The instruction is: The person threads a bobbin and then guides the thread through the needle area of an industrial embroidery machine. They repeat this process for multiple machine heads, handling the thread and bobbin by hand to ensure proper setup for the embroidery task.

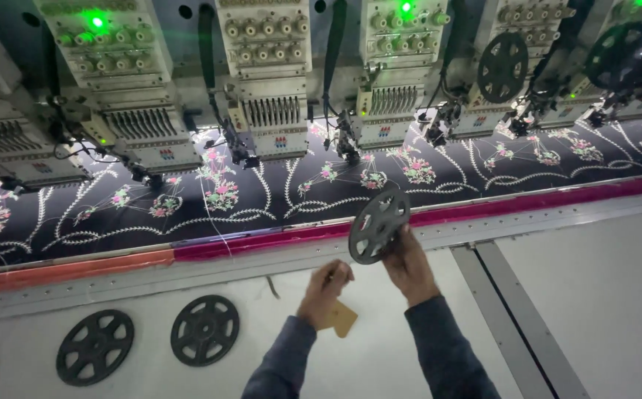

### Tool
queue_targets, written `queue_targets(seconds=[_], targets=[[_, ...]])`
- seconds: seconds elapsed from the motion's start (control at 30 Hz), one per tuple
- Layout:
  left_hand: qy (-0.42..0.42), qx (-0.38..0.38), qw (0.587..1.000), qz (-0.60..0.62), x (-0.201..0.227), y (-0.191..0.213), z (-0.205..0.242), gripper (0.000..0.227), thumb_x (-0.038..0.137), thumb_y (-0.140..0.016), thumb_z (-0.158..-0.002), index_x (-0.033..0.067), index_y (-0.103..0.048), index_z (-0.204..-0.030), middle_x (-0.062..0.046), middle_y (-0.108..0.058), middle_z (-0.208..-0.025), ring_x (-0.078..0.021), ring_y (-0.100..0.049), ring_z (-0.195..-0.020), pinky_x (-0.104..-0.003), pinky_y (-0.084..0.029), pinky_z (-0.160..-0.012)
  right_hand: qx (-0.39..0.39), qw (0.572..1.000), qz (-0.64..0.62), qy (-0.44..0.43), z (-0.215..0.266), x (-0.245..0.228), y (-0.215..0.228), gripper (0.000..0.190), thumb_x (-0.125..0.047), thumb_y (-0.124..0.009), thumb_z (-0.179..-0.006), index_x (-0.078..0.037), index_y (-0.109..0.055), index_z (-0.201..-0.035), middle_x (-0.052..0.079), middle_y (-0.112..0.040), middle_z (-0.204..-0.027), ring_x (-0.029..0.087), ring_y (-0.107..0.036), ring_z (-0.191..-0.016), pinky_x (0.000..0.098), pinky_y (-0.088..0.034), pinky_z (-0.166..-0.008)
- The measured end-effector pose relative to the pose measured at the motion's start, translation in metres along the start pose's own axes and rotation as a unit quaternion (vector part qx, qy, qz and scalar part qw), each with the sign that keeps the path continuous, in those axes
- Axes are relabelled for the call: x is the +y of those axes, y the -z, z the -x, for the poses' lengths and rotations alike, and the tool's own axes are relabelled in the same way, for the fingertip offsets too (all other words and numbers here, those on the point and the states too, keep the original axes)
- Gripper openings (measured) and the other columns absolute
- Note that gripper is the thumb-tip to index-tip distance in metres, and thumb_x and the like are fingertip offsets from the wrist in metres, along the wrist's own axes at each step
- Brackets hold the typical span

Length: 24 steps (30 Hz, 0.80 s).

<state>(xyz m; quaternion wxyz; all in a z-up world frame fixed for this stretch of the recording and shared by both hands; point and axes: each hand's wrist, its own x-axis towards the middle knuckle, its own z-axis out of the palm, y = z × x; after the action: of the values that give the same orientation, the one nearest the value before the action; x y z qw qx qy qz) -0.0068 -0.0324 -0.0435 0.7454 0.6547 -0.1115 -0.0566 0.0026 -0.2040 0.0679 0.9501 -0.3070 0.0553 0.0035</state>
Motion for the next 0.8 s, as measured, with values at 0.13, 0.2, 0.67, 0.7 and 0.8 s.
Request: queue_targets(seconds=[0.13, 0.2, 0.67, 0.7, 0.8], targets=[[0.072, -0.06, 0.99, 0.104, -0.014, -0.013, 0.009, 0.023, 0.022, -0.056, -0.104, 0.0157, -0.071, -0.087, 0.001, -0.064, -0.075, -0.0088, -0.053, -0.063, -0.02, -0.039, -0.057, -0.014, 0.978, -0.188, -0.086, -0.029, 0.029, 0.054, 0.027, -0.027, -0.049, -0.107, -0.016, -0.064, -0.128, 0.012, -0.065, -0.13, 0.035, -0.059, -0.126, 0.0542, -0.045, -0.109], [0.116, -0.136, 0.972, -0.153, 0.005, -0.01, 0.018, 0.021, 0.017, -0.057, -0.104, 0.0103, -0.076, -0.097, -0.005, -0.079, -0.102, -0.0163, -0.072, -0.093, -0.031, -0.056, -0.089, 0.046, 0.971, -0.212, -0.098, -0.024, 0.032, 0.05, 0.046, -0.02, -0.05, -0.102, -0.013, -0.052, -0.147, 0.015, -0.054, -0.151, 0.03, -0.049, -0.135, 0.0465, -0.038, -0.115], [-0.121, 0.026, 0.99, -0.069, 0.041, 0.013, -0.017, 0.019, 0.02, -0.053, -0.107, 0.0052, -0.063, -0.115, -0.007, -0.063, -0.075, -0.0171, -0.067, -0.059, -0.032, -0.06, -0.057, 0.021, 0.988, 0.152, -0.018, -0.003, -0.002, 0.01, 0.052, 0.004, -0.055, -0.092, -0.016, -0.054, -0.14, 0.01, -0.058, -0.139, 0.035, -0.053, -0.129, 0.055, -0.035, -0.11], [-0.137, 0.021, 0.987, -0.083, 0.04, 0.017, -0.018, 0.018, 0.016, -0.053, -0.107, 0.0028, -0.063, -0.116, -0.004, -0.058, -0.068, -0.0136, -0.062, -0.049, -0.028, -0.055, -0.046, 0.012, 0.978, 0.207, 0.001, 0.008, -0.017, -0.016, 0.063, 0.007, -0.056, -0.091, -0.018, -0.051, -0.148, 0.012, -0.054, -0.151, 0.038, -0.047, -0.142, 0.057, -0.028, -0.119], [-0.123, 0.033, 0.989, -0.077, 0.004, 0.031, -0.031, 0.023, 0.021, -0.057, -0.106, 0.0021, -0.064, -0.117, -0.009, -0.064, -0.077, -0.0136, -0.059, -0.049, -0.029, -0.053, -0.047, -0.02, 0.969, 0.246, 0.0, 0.006, -0.022, -0.011, 0.048, 0.001, -0.055, -0.096, -0.014, -0.059, -0.142, 0.016, -0.061, -0.14, 0.041, -0.053, -0.134, 0.0575, -0.035, -0.115]])
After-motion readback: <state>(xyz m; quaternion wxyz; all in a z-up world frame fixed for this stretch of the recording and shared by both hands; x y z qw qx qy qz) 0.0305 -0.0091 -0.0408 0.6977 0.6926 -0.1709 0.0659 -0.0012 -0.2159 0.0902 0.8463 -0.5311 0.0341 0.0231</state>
